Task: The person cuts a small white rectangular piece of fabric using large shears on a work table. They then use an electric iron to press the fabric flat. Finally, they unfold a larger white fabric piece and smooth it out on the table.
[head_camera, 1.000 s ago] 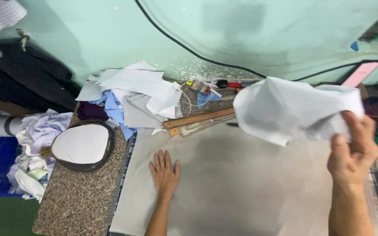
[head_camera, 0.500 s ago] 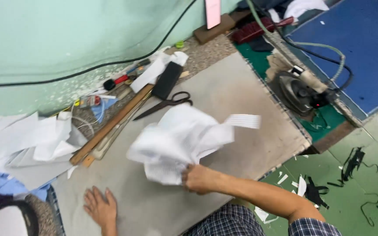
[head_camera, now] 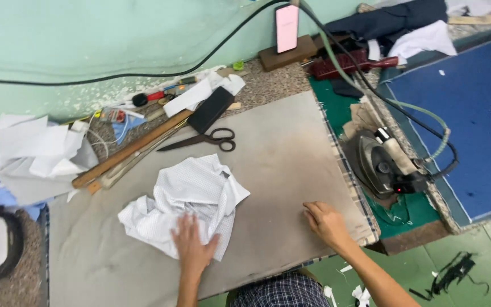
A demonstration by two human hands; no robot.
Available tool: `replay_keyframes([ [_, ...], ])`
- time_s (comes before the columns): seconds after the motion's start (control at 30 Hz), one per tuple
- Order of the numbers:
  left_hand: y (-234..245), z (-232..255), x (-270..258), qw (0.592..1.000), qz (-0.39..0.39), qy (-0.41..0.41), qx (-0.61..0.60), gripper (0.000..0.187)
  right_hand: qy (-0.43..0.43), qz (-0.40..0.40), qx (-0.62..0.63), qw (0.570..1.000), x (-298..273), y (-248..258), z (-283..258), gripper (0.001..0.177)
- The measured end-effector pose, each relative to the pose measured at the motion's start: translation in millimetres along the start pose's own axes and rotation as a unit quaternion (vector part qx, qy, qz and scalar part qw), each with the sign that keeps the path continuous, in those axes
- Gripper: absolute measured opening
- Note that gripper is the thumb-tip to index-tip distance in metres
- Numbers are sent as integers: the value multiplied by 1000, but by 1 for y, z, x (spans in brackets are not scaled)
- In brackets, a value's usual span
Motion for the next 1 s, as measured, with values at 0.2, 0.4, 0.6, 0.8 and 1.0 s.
replay_keyframes([
  [0.2, -30, 25, -9, 999, -52, -14, -3, 60, 31, -153, 62, 986, 24, -61, -77, 42],
  [0.4, 10, 2, -48, 980, -62, -128, -137, 40, 77, -107, 26, 991, 30, -97, -144, 88],
  [0.6, 32, -24, -74, 963, -86, -170, -192, 48, 98, -229, -39, 968, 26, -130, -190, 121],
  [0.8, 33, -24, -72, 966, -57, -174, -183, 57, 179, -245, -35, 952, 35, -139, -211, 130],
  [1.0, 27, -25, -75, 968, -67, -171, -172, 58, 241, -153, -25, 958, 37, -134, -199, 12],
])
Point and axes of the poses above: each hand's wrist, its own x-axis towards the middle knuckle, its own y-axis out of the back of the hand, z = x × y, the point moved 2 cm from there along x, towards the middle knuckle, and after that the axes turned 4 degrees about -y, right-handed, at the moved point
